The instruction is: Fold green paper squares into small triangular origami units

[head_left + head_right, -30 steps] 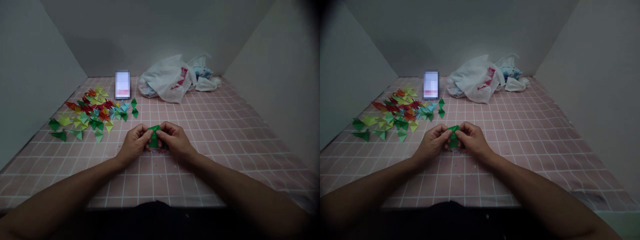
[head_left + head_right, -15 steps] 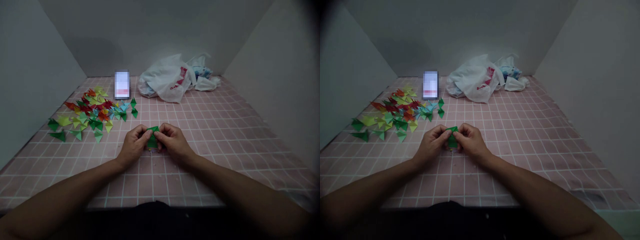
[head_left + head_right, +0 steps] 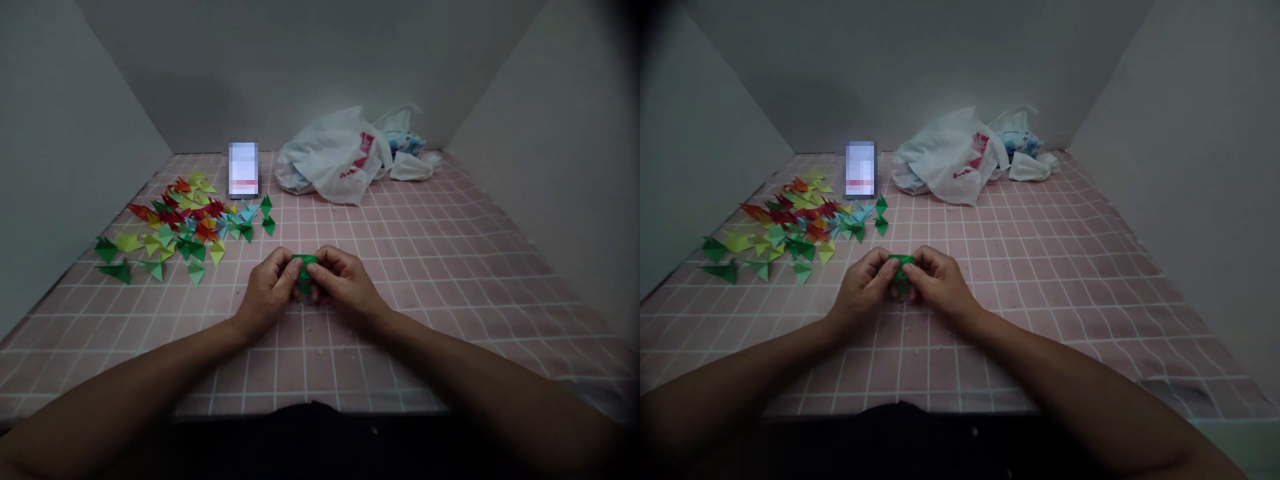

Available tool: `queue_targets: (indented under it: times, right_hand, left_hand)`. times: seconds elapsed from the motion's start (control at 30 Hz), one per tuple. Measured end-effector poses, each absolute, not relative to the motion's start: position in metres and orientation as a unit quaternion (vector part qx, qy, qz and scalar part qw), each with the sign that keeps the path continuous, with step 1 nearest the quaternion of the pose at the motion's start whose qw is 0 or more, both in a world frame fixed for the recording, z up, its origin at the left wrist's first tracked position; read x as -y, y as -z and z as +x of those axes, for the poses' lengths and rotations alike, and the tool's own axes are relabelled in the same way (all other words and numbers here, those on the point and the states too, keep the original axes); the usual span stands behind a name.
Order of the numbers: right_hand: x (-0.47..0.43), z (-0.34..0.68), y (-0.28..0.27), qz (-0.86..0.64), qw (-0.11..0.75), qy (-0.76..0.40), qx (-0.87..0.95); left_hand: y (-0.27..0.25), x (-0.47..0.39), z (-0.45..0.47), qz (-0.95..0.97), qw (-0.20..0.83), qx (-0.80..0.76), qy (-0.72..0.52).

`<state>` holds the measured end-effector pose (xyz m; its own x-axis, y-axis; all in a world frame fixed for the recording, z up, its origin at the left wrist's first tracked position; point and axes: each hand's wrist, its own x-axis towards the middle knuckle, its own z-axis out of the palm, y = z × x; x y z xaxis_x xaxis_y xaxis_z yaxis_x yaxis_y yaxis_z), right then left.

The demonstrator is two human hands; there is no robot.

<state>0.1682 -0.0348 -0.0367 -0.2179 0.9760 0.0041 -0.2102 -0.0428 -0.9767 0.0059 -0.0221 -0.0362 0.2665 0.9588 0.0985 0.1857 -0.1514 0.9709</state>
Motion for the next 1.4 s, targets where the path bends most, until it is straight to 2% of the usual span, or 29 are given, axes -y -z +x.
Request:
queue_targets:
  times: [0.47, 1.4]
  right_hand:
    - [0.0316, 0.1724, 0.0335, -0.396, 0.490, -0.616, 0.473]
    - [0.0304, 0.1733, 0.0342, -0.424, 0.482, -0.594, 0.485]
  left_hand:
    - [0.0296, 0.0195, 0.0087, 0.576, 0.570, -0.416, -0.411]
    - [0.0319, 0.0143, 0.0054, 0.586, 0.571, -0.412, -0.401]
